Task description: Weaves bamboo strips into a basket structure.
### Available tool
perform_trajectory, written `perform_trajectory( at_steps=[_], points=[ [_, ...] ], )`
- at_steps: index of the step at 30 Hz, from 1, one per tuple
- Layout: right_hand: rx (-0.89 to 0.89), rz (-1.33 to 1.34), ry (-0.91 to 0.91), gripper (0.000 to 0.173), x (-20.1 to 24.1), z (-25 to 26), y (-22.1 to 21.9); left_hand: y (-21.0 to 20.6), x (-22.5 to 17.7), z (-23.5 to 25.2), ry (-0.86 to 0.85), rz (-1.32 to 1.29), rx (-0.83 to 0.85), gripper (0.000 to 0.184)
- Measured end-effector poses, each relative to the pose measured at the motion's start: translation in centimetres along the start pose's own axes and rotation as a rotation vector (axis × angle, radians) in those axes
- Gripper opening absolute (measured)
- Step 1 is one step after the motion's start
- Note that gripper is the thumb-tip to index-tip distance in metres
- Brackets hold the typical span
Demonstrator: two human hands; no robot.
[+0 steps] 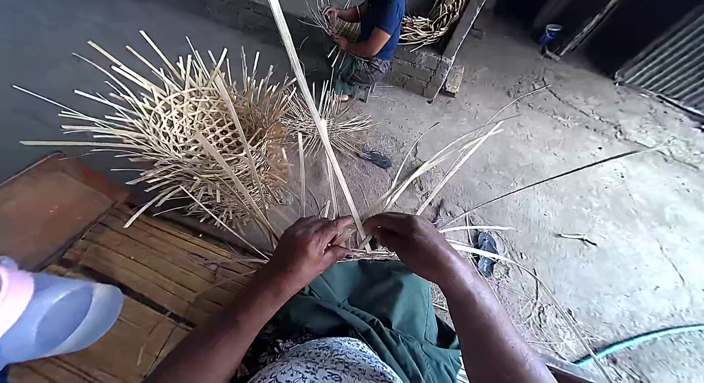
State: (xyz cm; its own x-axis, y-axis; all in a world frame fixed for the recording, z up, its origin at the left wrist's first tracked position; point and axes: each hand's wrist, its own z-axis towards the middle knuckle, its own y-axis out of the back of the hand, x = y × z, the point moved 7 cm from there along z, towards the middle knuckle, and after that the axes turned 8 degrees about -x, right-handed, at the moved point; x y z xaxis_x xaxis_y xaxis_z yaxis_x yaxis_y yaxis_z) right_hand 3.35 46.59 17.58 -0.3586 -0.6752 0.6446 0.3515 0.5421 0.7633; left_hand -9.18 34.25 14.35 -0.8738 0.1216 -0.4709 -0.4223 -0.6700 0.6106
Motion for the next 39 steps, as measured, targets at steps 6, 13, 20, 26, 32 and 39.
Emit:
perform_trajectory(
  at_steps=[6, 13, 20, 26, 32, 39],
  points=[
    [-0.096, -0.095, 0.033, 0.026, 1.0, -0.2, -0.5, 0.4, 0.6, 0.1, -0.015, 0.073, -0.064, 0.041],
    [-0.491, -0.451, 0.176, 0.024, 2.8, -0.6, -1.0, 0.1, 1.0, 0.9, 0.113, 0.092, -0.032, 0.041],
    [-0.638, -0.345, 0.259, 0.024, 3.9, -1.7, -2.3, 4.8, 3.3, 2.3, 0.367, -0.578, -0.233, 0.06],
    [-0.594, -0.185, 0.326, 0.023, 4.0, -2.1, -3.2, 2.9, 4.3, 3.0, 0.443, -0.671, 0.356, 0.05],
    [-0.573, -0.144, 0.399, 0.023, 4.4, -2.6, -3.4, 2.2, 3.2, 3.2, 0.462, -0.672, 0.506, 0.05],
    [-0.521, -0.106, 0.381, 0.025, 4.5, -2.6, -3.9, 1.2, 3.1, 2.6, 0.562, -0.744, 0.377, 0.013]
  ],
)
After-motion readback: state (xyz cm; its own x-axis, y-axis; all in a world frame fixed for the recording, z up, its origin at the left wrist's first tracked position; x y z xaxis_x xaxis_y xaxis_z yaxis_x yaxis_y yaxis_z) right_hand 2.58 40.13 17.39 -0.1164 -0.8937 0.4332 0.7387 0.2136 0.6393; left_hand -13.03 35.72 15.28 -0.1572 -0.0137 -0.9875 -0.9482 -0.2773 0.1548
